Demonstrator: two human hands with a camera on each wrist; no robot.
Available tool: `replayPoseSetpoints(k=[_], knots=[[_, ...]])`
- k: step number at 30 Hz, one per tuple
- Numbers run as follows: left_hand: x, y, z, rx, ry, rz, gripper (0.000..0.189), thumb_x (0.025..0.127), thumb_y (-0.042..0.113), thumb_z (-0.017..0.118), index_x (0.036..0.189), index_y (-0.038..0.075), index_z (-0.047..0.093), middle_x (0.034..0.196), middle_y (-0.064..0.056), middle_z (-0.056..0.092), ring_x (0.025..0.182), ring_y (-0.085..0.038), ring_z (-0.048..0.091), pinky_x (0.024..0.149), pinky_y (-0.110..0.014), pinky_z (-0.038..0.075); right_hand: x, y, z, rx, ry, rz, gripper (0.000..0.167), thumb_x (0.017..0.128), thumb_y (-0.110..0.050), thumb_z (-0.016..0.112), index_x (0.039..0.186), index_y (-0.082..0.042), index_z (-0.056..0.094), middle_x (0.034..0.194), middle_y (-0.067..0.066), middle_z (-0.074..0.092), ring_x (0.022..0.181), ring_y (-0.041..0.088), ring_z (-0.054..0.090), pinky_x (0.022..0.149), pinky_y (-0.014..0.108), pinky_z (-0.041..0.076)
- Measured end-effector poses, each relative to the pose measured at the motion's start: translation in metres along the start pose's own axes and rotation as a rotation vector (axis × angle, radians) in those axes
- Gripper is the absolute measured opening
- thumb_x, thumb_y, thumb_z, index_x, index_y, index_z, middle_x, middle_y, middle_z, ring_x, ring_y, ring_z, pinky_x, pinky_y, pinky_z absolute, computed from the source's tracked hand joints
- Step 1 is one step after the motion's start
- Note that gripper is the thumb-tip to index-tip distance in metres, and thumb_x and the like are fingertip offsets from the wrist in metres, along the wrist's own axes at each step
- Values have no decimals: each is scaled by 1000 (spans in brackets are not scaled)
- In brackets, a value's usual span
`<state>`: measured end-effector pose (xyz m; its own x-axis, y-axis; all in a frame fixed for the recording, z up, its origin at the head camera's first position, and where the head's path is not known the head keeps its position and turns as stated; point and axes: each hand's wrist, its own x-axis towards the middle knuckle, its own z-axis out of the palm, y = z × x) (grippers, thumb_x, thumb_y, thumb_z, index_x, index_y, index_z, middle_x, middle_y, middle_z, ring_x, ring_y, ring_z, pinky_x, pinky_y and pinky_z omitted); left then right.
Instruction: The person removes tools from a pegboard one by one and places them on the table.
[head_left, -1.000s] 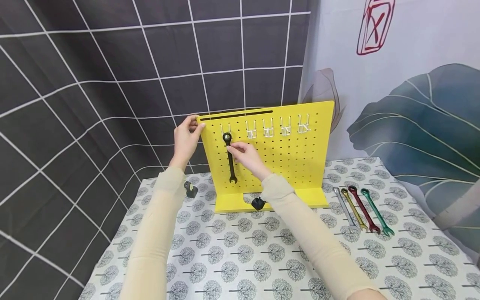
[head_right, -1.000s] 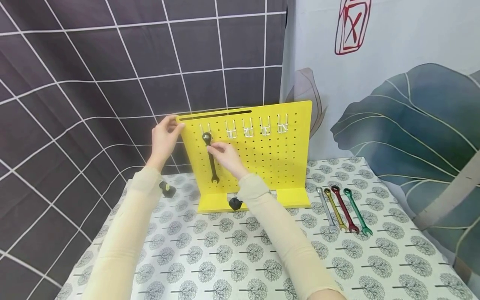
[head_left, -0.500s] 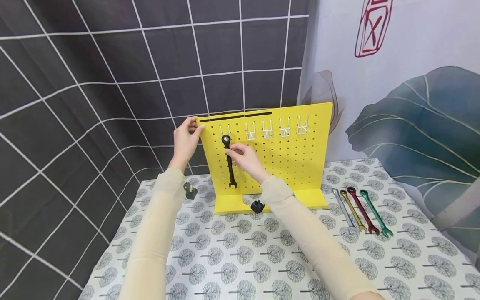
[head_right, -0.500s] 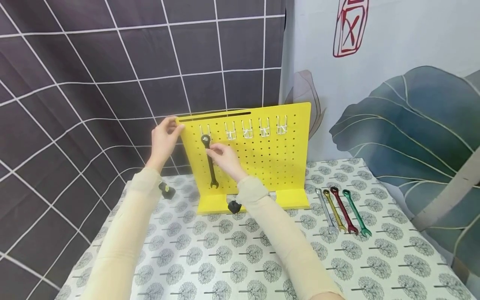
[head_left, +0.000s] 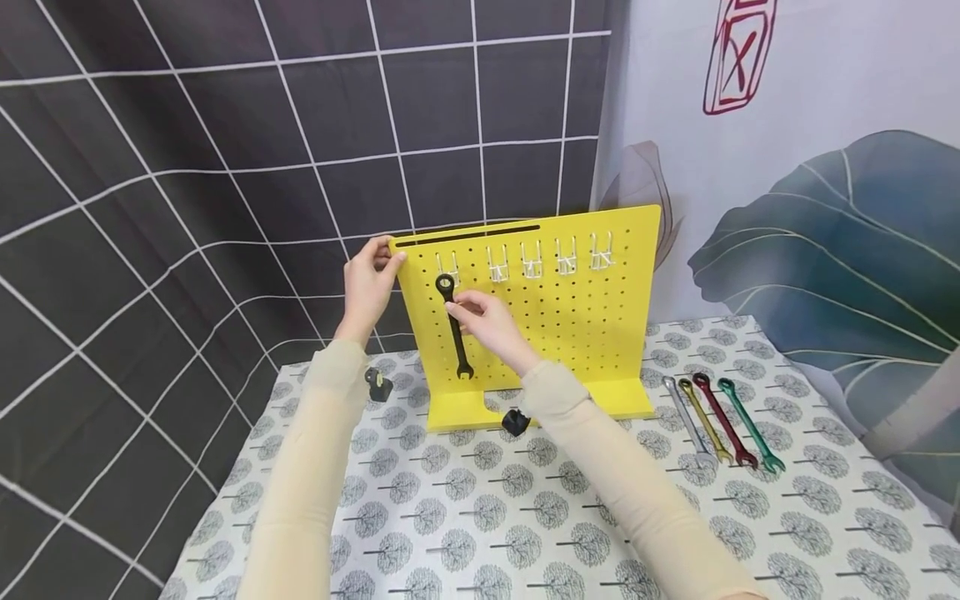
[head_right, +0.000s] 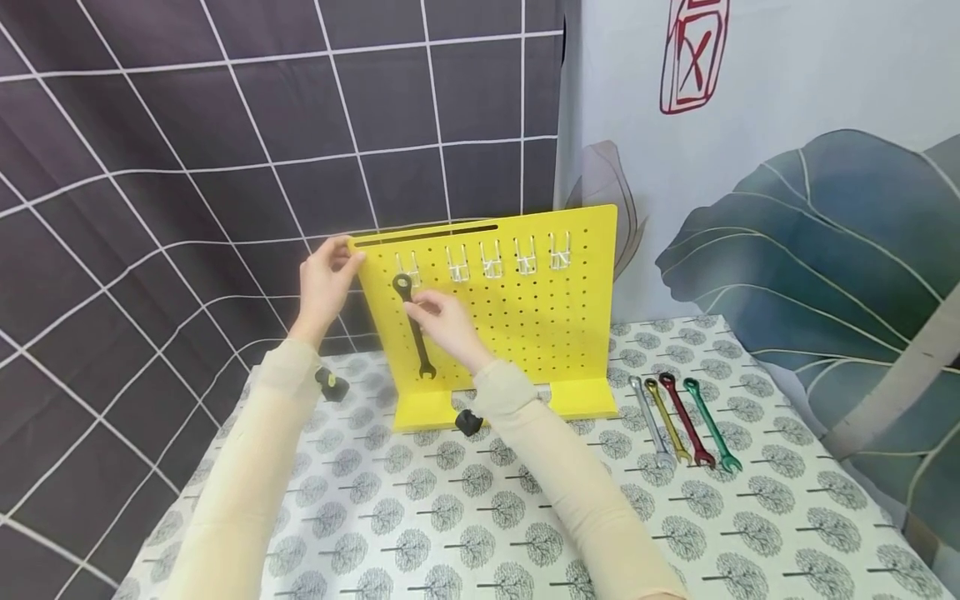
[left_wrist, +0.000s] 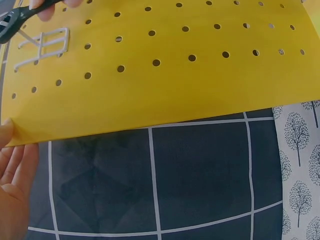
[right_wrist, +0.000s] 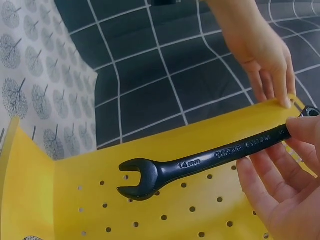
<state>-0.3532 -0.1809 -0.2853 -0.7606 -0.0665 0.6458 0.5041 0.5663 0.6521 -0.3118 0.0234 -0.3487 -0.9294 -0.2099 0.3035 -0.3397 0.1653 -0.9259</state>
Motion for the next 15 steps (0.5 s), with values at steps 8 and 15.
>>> replayPoseSetpoints(k=[8, 15], knots=[[-2, 1, 0, 4, 2, -6, 31, 96, 12, 70, 123, -1, 65, 107, -19, 70, 97, -30, 67, 86, -41, 57, -3, -5, -2, 36, -23, -24, 31, 100, -28, 65, 121, -5, 67, 118, 10, 70, 101, 23, 67, 83, 33, 59], [1, 0, 0, 16, 4, 8, 31, 96, 14, 70, 124, 0, 65, 106, -17, 70, 97, -28, 68, 86, -38, 57, -8, -17, -10, 78, -16, -85, 29, 100, -24, 66, 119, -2, 66, 118, 15, 70, 101, 24, 68, 85, 41, 59]])
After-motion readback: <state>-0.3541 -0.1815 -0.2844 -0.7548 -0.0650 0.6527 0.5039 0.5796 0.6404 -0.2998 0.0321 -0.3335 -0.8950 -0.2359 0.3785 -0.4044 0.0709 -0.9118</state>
